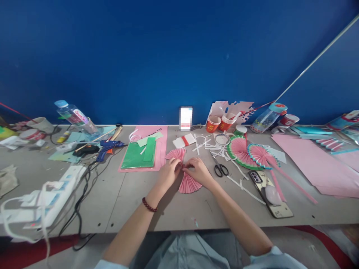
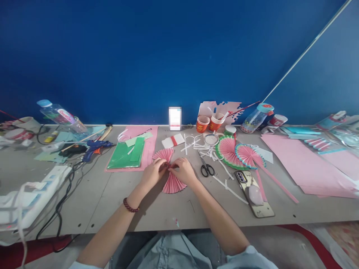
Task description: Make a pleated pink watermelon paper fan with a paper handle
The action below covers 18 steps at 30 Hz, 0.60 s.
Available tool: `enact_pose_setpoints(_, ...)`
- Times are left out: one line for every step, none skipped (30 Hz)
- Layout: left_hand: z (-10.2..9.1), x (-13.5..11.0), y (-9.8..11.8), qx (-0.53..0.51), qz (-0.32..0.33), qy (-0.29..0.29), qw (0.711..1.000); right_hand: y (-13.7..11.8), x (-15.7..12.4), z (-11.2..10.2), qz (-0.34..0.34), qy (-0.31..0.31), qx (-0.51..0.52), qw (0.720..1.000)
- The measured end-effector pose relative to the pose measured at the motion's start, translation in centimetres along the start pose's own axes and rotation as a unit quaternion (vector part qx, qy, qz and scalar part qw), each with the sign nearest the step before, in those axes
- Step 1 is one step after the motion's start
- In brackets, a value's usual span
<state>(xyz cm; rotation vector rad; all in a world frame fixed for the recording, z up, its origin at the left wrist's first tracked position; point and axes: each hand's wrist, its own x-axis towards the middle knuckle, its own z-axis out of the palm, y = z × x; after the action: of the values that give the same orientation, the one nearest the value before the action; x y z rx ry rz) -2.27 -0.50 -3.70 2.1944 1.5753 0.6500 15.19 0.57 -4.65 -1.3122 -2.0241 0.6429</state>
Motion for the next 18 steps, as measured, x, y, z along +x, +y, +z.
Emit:
enact_pose_setpoints(0.0,0.0,-0.1,0.015,0.006,0.000,1.000,0.1,0.0,0.0,0.000,0.000,0.001,1.000)
enact_pose_setpoints(0.1,0.0,-0.1,0.029,0.012,-0.002,1.000,0.2,0.0,0.1,0.001,0.000,0.004,1.000)
enact_pose_setpoints(0.1,0.0,-0.2,0.040,0.020,-0.004,0.999,0.3,0.1,0.1,0.003,0.000,0.006,1.000)
enact_pose_setpoints(0.2,0.0,-0.3,0.049,0.027,-0.006,0.998,0.3,0.1,0.1,0.005,0.001,0.008,1.000)
enact_pose_setpoints(0.2,0.1,-0.3,0.056,0.032,-0.006,0.998,0.4,0.1,0.1,0.006,0.002,0.008,1.000)
enact_pose_setpoints(0.3,0.1,-0.4,0.062,0.034,-0.005,0.997,0.4,0.1,0.1,0.008,0.003,0.007,1.000)
enact_pose_setpoints(0.4,0.1,-0.5,0.065,0.037,-0.002,0.997,0.4,0.1,0.1,0.009,0.005,0.005,1.000)
enact_pose_setpoints(0.5,0.2,-0.6,0.067,0.042,0.001,0.997,0.4,0.1,0.1,0.010,0.006,0.003,1.000)
enact_pose_setpoints(0.6,0.3,-0.7,0.066,0.048,0.004,0.997,0.4,0.1,0.1,0.010,0.007,0.002,1.000)
enact_pose_setpoints(0.7,0.3,-0.9,0.065,0.055,0.007,0.996,0.4,0.1,0.1,0.009,0.006,0.001,1.000)
enact_pose_setpoints(0.8,0.4,-0.9,0.064,0.063,0.011,0.996,0.4,0.1,0.1,0.008,0.006,-0.001,1.000)
enact_pose_setpoints(0.9,0.5,-1.0,0.065,0.068,0.015,0.995,0.4,0.1,0.1,0.006,0.007,-0.003,1.000)
enact_pose_setpoints(0.9,0.5,-1.1,0.067,0.073,0.019,0.995,0.4,0.1,0.1,0.006,0.008,-0.006,1.000)
enact_pose_setpoints(0.9,0.5,-1.1,0.069,0.075,0.024,0.994,0.4,0.1,0.1,0.006,0.012,-0.008,1.000)
enact_pose_setpoints(0.9,0.5,-1.1,0.072,0.077,0.030,0.994,0.4,0.1,0.1,0.007,0.017,-0.007,1.000)
enact_pose_setpoints(0.9,0.5,-1.0,0.075,0.077,0.036,0.994,0.4,0.1,0.1,0.009,0.022,-0.003,1.000)
enact_pose_setpoints(0.9,0.5,-1.0,0.077,0.076,0.043,0.993,0.4,0.1,0.1,0.010,0.029,0.003,1.000)
enact_pose_setpoints(0.8,0.5,-0.9,0.077,0.075,0.048,0.993,0.4,0.1,0.0,0.011,0.036,0.011,0.999)
